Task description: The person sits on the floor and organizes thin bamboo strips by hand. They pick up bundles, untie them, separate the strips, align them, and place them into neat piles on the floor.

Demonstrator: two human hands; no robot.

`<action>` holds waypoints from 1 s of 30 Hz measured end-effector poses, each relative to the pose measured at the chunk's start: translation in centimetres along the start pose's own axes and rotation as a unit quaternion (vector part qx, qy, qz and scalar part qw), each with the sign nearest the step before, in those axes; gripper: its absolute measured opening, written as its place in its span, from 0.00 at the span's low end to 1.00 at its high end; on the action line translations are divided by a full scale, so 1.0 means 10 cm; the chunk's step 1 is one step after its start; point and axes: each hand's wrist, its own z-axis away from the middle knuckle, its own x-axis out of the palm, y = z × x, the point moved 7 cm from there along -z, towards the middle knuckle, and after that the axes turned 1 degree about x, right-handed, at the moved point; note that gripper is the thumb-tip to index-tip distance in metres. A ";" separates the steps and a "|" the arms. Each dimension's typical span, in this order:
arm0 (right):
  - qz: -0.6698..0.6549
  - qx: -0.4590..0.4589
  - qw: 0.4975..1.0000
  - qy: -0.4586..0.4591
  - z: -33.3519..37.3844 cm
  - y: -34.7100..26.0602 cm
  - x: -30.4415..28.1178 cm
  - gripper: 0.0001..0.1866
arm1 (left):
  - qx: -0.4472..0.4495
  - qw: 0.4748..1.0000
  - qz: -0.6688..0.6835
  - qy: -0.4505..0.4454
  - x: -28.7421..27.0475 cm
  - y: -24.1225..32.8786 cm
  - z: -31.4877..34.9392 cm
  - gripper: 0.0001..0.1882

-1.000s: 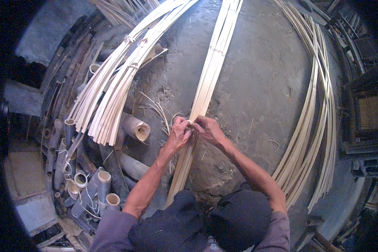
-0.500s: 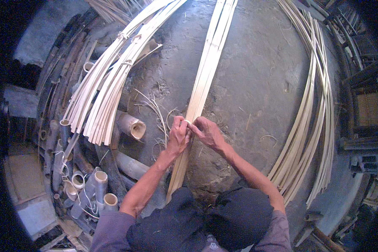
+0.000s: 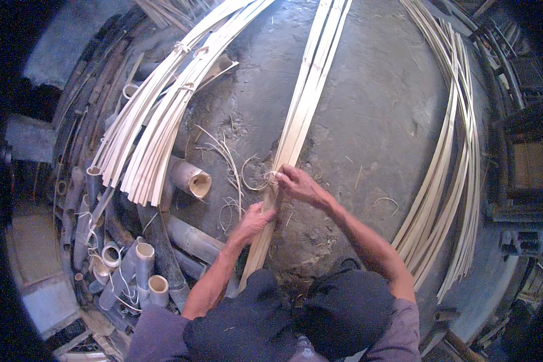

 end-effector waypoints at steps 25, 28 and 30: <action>0.639 -0.081 0.734 -0.213 0.02 -0.24 0.20 0.10 | 0.006 0.999 -0.010 0.034 0.10 0.11 0.12 0.15; 0.736 -0.061 0.670 -0.072 -0.37 -0.74 -0.21 0.09 | 0.010 0.998 -0.006 0.062 0.10 0.08 0.12 0.16; 0.654 -0.099 0.742 -0.114 -0.57 -0.77 -0.10 0.08 | 0.018 0.999 -0.016 0.045 0.13 0.21 0.11 0.16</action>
